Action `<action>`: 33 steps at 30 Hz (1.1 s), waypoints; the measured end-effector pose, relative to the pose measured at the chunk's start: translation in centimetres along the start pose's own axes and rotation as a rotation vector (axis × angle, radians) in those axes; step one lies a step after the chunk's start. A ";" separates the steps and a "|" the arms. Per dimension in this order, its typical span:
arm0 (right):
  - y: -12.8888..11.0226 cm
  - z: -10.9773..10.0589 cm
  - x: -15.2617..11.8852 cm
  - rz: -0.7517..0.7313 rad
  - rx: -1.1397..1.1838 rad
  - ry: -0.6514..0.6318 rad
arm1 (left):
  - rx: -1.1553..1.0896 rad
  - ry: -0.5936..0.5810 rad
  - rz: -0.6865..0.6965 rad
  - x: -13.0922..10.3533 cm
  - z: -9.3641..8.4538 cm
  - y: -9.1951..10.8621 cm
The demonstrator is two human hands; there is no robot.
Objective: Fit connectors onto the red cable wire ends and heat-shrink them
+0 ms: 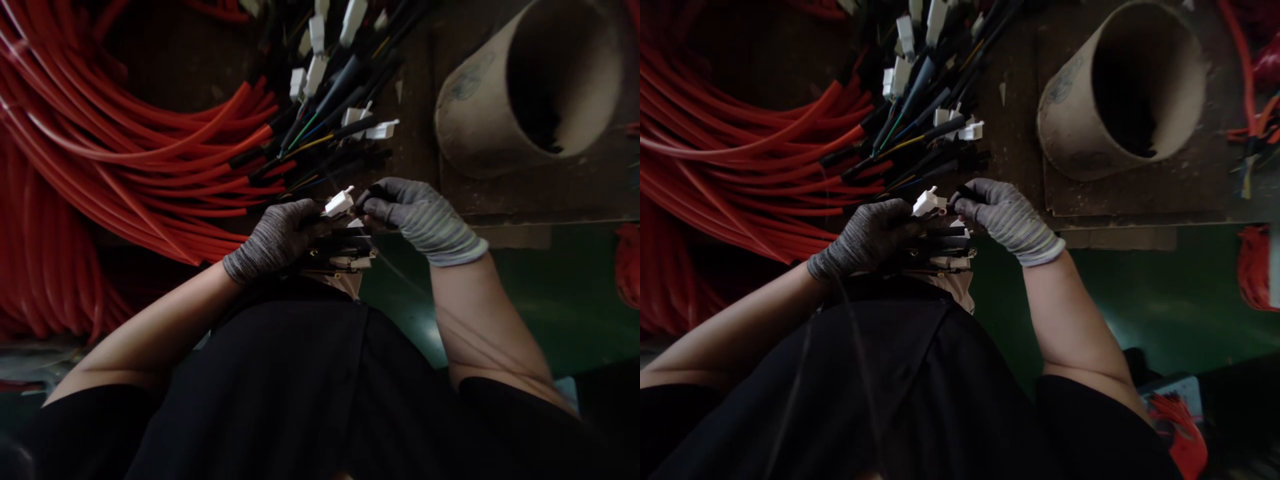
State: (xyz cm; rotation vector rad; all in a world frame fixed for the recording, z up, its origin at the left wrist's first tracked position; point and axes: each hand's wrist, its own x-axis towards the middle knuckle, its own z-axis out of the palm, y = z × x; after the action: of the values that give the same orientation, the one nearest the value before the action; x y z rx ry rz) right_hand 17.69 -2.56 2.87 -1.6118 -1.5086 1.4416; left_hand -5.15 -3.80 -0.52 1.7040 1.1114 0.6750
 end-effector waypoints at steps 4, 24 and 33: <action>-0.5 -0.9 -0.1 0.026 -0.042 -0.063 | 0.033 0.028 0.007 0.0 0.1 -0.1; -2.9 0.0 -0.8 -0.112 -0.357 0.004 | 0.059 0.027 0.027 -0.1 0.2 0.0; -1.5 0.9 -0.2 -0.156 -0.205 -0.036 | 0.086 0.010 -0.012 0.1 0.2 -0.1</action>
State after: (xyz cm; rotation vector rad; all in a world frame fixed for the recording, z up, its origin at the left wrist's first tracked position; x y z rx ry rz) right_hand 16.29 -2.62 3.95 -1.5498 -1.8100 1.2716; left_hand -4.99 -3.81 -0.65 1.7673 1.1720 0.6372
